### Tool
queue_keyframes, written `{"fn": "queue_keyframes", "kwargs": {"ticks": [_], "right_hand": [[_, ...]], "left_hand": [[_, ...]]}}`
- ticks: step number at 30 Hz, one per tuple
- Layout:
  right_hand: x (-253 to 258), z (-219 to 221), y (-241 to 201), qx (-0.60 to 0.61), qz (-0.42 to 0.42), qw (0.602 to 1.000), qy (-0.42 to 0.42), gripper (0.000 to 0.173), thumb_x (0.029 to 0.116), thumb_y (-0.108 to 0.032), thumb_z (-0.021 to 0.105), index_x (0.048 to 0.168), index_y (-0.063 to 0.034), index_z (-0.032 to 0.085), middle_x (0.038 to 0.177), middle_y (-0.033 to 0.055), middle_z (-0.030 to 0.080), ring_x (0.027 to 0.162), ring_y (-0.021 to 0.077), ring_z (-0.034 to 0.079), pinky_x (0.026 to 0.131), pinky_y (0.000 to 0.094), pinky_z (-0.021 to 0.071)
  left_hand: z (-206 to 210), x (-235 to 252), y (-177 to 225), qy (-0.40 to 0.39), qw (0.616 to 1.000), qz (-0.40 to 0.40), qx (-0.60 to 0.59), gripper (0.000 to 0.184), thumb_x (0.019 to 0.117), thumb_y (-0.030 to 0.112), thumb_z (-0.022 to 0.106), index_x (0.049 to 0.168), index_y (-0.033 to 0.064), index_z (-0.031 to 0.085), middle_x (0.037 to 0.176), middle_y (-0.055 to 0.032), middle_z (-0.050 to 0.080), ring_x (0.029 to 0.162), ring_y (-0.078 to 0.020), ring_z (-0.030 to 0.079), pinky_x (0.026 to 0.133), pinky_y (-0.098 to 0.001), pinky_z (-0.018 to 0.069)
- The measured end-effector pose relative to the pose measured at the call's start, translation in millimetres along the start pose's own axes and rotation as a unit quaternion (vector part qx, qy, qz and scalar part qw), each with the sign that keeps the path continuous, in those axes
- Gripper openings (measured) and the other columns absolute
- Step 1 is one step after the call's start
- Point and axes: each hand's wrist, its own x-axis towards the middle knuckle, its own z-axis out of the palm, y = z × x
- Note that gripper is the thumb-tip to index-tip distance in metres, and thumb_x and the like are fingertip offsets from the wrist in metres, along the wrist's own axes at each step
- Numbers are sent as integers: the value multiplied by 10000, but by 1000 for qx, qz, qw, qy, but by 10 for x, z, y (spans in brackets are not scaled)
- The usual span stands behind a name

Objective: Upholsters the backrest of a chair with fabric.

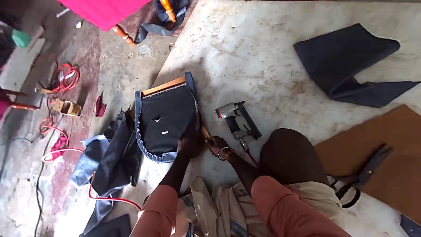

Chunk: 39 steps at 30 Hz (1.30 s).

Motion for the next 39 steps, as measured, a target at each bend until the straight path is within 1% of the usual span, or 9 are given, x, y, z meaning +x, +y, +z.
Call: {"fn": "queue_keyframes", "kwargs": {"ticks": [5,8,11,15,22,27,30,36,39], "right_hand": [[-23,-51,6,12,-6,1000,-15,487,1089,-468,441,1062,-33,660,771,87,670,624,183,661,647,369,573],[-18,-51,-6,16,-9,1000,-13,471,1081,-474,459,1033,-50,661,750,79,664,606,172,662,615,351,576],[-40,-43,-11,38,-13,999,-20,468,1088,-459,456,1040,-37,653,742,81,652,595,167,654,600,340,573],[-57,-41,-21,43,-10,999,-20,468,1095,-463,432,1048,-45,639,744,84,633,594,173,639,602,339,564],[-40,-13,-3,53,-9,998,-19,425,1105,-408,435,1049,-31,622,706,77,611,563,167,625,573,328,563],[-77,-20,-33,69,-22,997,-17,447,1102,-427,434,1037,-33,635,692,78,602,551,168,618,561,330,561],[-145,3,-107,59,-67,996,2,440,1105,-393,446,1029,-21,668,721,89,609,585,177,597,612,357,543],[-317,19,-793,-85,-72,992,65,459,1102,-363,425,997,-28,720,927,184,704,900,350,683,813,584,514],[-153,115,-1084,-164,-42,983,72,477,1093,-377,398,999,-32,714,1020,197,719,1009,376,692,845,604,520]], "left_hand": [[69,-147,-555,83,926,-280,-240,418,1095,395,438,1299,84,629,1215,-222,686,1118,-421,666,961,-658,498],[171,-285,-558,21,961,-171,-217,413,1065,407,497,1344,134,632,1379,-105,629,1242,-294,629,1041,-565,509],[368,-247,-310,22,987,-22,-155,525,1012,464,576,1479,224,550,1594,-15,451,1491,-209,394,1219,-478,352],[352,-59,0,81,978,-125,-149,597,966,527,629,1475,232,526,1474,-49,565,1331,-300,557,1054,-569,479],[314,136,190,68,982,-165,-65,486,990,353,574,1457,237,515,1507,-100,504,1398,-351,449,1080,-640,350],[363,8,-73,88,984,-97,-122,462,995,421,570,1437,287,566,1522,-25,507,1368,-276,496,1106,-580,376],[515,-128,-387,143,965,4,-220,401,1010,291,469,1342,164,654,1497,-36,560,1377,-238,529,1143,-532,403],[618,-251,-405,108,969,41,-220,937,779,632,775,1506,112,493,1621,-70,415,1536,-224,321,1278,-456,214],[429,-237,-281,57,978,-22,-198,940,806,569,753,1558,112,425,1627,-58,408,1521,-219,350,1250,-452,279]]}}
